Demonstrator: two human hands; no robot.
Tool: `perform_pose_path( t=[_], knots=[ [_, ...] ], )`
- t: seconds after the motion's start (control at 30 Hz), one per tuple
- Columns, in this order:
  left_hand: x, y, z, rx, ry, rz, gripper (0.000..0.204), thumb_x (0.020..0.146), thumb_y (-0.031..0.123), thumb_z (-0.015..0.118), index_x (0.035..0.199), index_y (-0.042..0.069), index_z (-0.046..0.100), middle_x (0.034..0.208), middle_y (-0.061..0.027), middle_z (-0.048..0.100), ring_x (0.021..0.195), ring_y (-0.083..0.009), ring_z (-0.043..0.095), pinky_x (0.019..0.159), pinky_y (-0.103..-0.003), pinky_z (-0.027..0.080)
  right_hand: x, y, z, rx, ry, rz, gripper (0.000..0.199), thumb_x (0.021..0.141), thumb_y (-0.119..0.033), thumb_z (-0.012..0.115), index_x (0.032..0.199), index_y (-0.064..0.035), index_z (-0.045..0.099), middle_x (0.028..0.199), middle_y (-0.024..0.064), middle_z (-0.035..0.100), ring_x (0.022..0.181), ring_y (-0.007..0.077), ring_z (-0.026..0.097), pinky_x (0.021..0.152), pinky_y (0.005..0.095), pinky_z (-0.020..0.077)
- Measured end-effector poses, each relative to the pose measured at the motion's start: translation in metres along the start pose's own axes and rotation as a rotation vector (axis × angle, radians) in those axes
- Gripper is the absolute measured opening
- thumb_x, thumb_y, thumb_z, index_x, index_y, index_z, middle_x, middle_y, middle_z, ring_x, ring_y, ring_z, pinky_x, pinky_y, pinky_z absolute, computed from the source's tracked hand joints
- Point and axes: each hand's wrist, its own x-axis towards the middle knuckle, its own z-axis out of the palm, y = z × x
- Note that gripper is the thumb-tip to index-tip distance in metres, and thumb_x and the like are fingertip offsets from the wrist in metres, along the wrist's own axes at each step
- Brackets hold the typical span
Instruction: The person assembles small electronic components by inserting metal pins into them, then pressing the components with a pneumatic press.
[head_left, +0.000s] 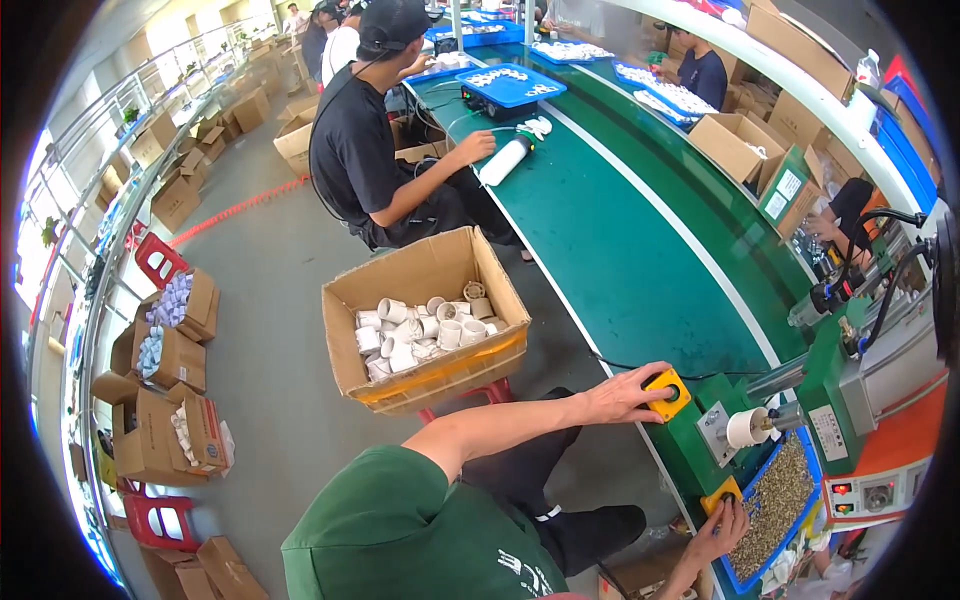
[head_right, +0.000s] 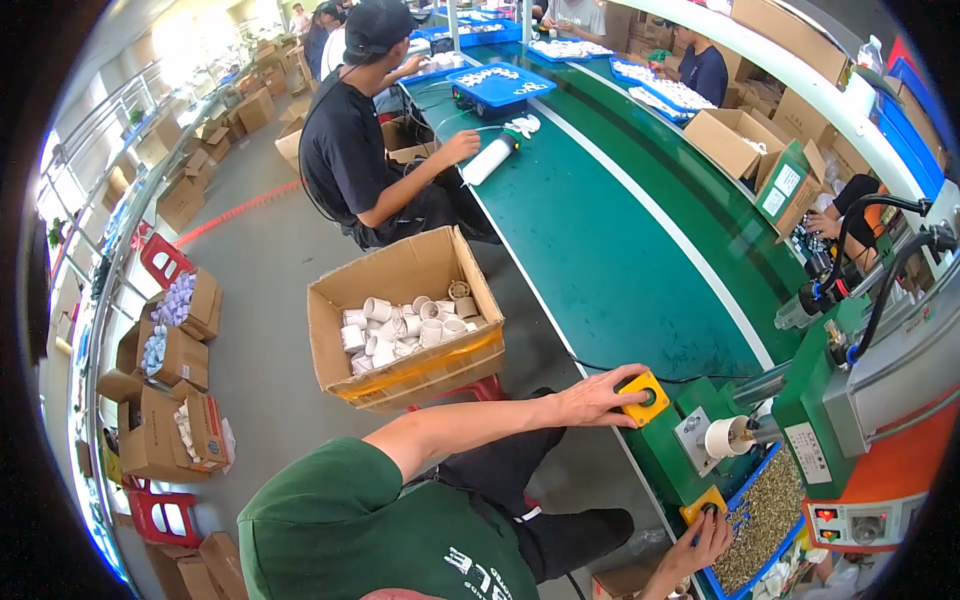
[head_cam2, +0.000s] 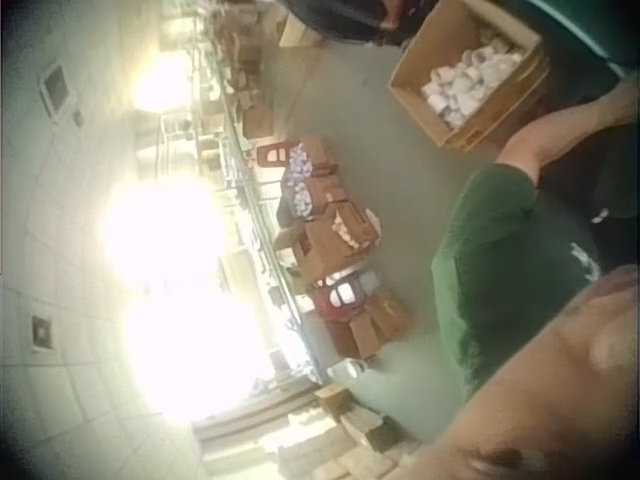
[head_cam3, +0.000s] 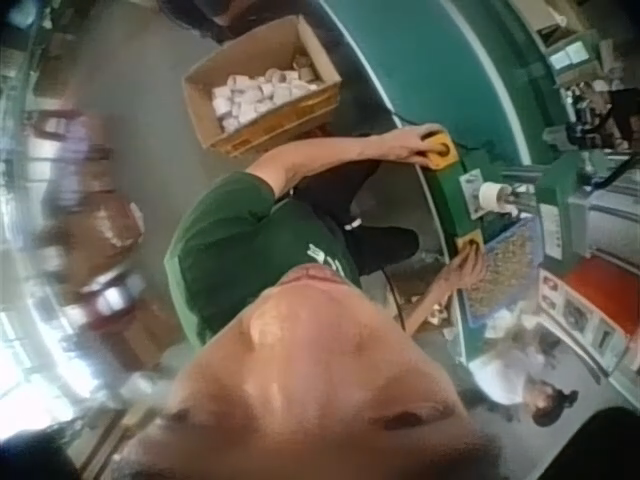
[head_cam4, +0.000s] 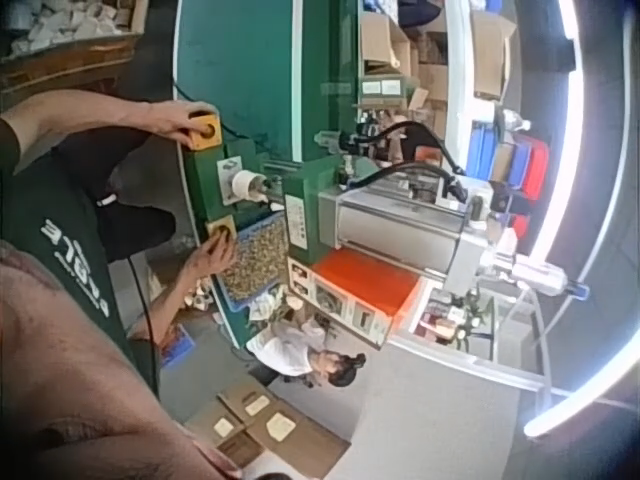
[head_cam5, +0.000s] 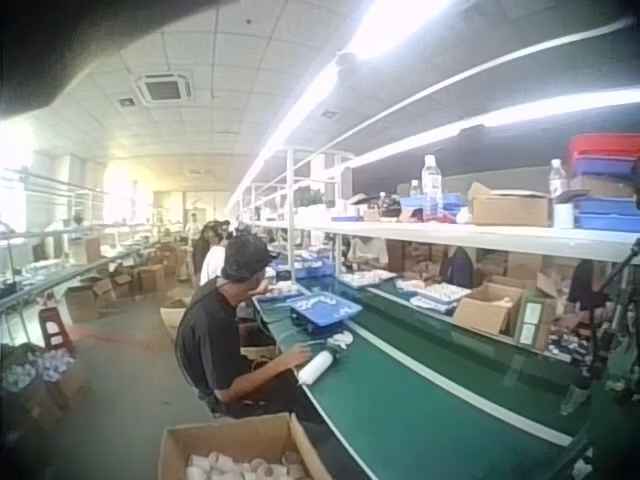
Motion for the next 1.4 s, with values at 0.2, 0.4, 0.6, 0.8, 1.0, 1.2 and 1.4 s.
perform_pose_path(
  t=[0.2,0.4,0.6,0.8,1.0,1.2,1.4],
  knots=[
    [0.015,-0.002,0.001,0.006,0.039,0.036,0.058,0.072,0.026,0.077,0.12,0.008,0.05,0.131,-0.024,0.038,0.119,-0.0422,0.043,0.097,-0.044,0.041,-0.005,0.008,-0.009,-0.006,0.209,0.112,0.023,0.084,-0.005,0.063,0.106,-0.0001,0.064,0.107,0.0136,0.064,0.101,0.0319,0.055,0.091,0.0425,0.0422],
    [0.058,0.042,-0.008,0.104,0.102,0.062,0.077,0.066,0.031,0.081,0.128,0.003,0.045,0.129,-0.0172,0.046,0.117,-0.0352,0.044,0.098,-0.044,0.037,0.016,0.048,-0.022,-0.249,0.319,0.296,0.019,0.081,-0.007,0.065,0.099,-0.0027,0.066,0.102,0.0129,0.062,0.098,0.0319,0.053,0.09,0.042,0.0404],
    [0.112,0.077,0.049,-0.162,-0.102,-0.049,0.07,0.068,0.035,0.08,0.123,0.002,0.051,0.12,-0.0161,0.054,0.117,-0.0325,0.046,0.101,-0.042,0.032,-0.003,0.063,-0.01,-0.245,0.315,0.422,0.019,0.077,-0.009,0.068,0.095,-0.0021,0.066,0.099,0.0117,0.062,0.097,0.0324,0.053,0.088,0.0425,0.0415],
    [0.117,0.079,0.059,-0.195,0.017,0.044,0.052,0.067,0.015,0.08,0.111,0.001,0.056,0.107,-0.0119,0.061,0.099,-0.0222,0.06,0.088,-0.033,0.046,-0.003,0.054,-0.013,-0.212,0.303,0.48,0.016,0.076,-0.009,0.068,0.091,-0.0033,0.066,0.098,0.0095,0.063,0.098,0.0308,0.053,0.087,0.0417,0.0421],
    [0.119,0.078,0.054,-0.288,0.041,-0.084,0.057,0.066,0.011,0.08,0.115,0.002,0.053,0.112,-0.0108,0.061,0.101,-0.0206,0.059,0.088,-0.033,0.046,-0.001,0.057,-0.015,-0.186,0.295,0.48,0.013,0.076,-0.009,0.069,0.087,-0.0032,0.068,0.096,0.0108,0.064,0.096,0.0303,0.054,0.085,0.0409,0.044],
    [0.122,0.065,0.012,-0.071,0.138,0.171,0.056,0.061,0.016,0.082,0.111,0.009,0.058,0.111,-0.0056,0.062,0.107,-0.026,0.054,0.093,-0.038,0.039,0.005,0.06,-0.009,-0.17,0.27,0.477,0.012,0.078,-0.011,0.067,0.085,-0.0013,0.068,0.097,0.0131,0.064,0.096,0.0322,0.054,0.087,0.0407,0.043],
    [0.119,-0.005,-0.034,0.091,0.339,-0.026,0.048,0.062,0.022,0.082,0.101,0.006,0.059,0.1,-0.0115,0.058,0.098,-0.0286,0.054,0.084,-0.038,0.043,-0.021,0.094,0.0,-0.234,0.226,0.4,0.019,0.084,-0.017,0.062,0.092,-0.0011,0.068,0.093,0.0166,0.064,0.087,0.0325,0.059,0.081,0.0422,0.045]
  ],
)
